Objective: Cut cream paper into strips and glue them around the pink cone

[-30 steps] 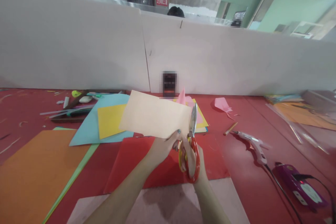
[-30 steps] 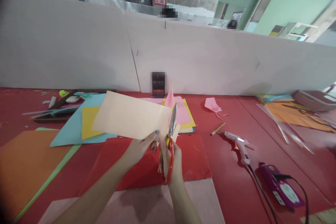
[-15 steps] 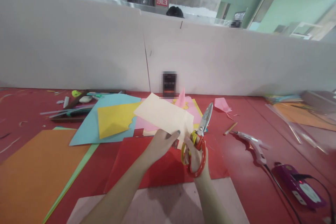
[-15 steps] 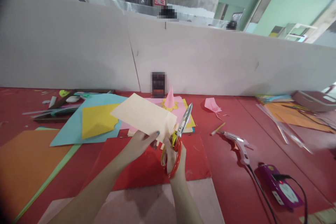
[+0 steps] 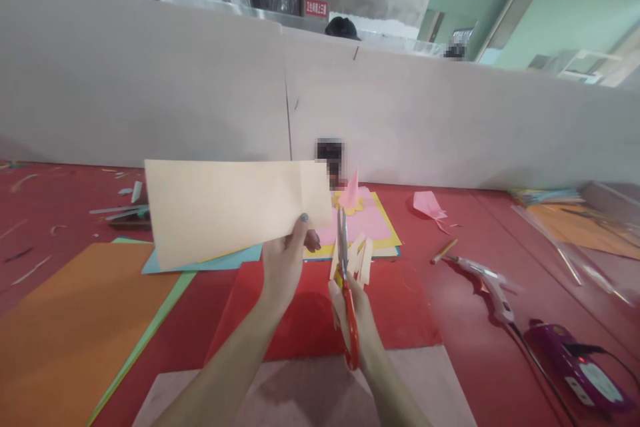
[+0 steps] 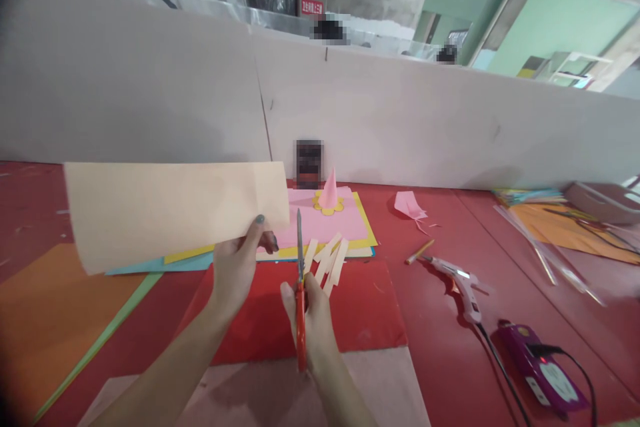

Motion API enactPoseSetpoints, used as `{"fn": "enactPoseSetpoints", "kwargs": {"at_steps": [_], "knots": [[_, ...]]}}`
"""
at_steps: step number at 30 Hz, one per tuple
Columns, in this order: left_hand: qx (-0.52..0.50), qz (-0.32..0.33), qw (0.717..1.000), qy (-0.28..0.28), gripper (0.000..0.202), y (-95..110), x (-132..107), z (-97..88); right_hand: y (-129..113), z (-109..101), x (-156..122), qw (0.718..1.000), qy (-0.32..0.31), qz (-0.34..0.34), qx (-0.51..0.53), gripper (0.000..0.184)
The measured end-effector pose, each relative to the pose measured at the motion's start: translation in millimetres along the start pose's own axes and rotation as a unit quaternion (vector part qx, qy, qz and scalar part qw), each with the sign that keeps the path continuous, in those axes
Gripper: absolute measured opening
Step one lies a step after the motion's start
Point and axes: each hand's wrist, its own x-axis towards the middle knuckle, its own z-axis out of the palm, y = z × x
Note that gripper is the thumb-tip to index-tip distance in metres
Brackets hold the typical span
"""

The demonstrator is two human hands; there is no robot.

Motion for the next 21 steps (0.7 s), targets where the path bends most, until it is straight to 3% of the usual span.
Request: {"fn": "enactPoseSetpoints", "kwargs": {"at_steps": [5, 9, 13, 16, 21], "knots": [[-0.019, 0.003, 1.000, 0.022, 0.033, 6.5, -3.1, -0.2, -7.4, 0.7, -3.0, 0.995, -0.019, -0.040, -0.090, 0.034], [-0.024, 0.008, 0.998, 0.054, 0.032, 6.3, -2.5, -1.0, -6.6, -0.5, -3.2, 0.994, -0.046, -0.025, -0.098, 0.033], [-0.029, 0.003, 0.996, 0.078, 0.030, 3.2, -1.7, -0.9, -6.0, -1.4, -5.3, 0.992, -0.042, -0.052, -0.103, 0.032], [-0.005, -0.015, 0.998, 0.055, 0.032, -0.1, -3.3, 1.9, -8.5, -2.4, -6.6, 0.992, -0.044, -0.054, -0.105, 0.030], [0.029, -0.042, 0.999, -0.012, 0.029, -3.0, -8.2, 8.7, -6.2, -1.4, -2.8, 0.996, -0.043, 0.005, -0.078, 0.032]]}}
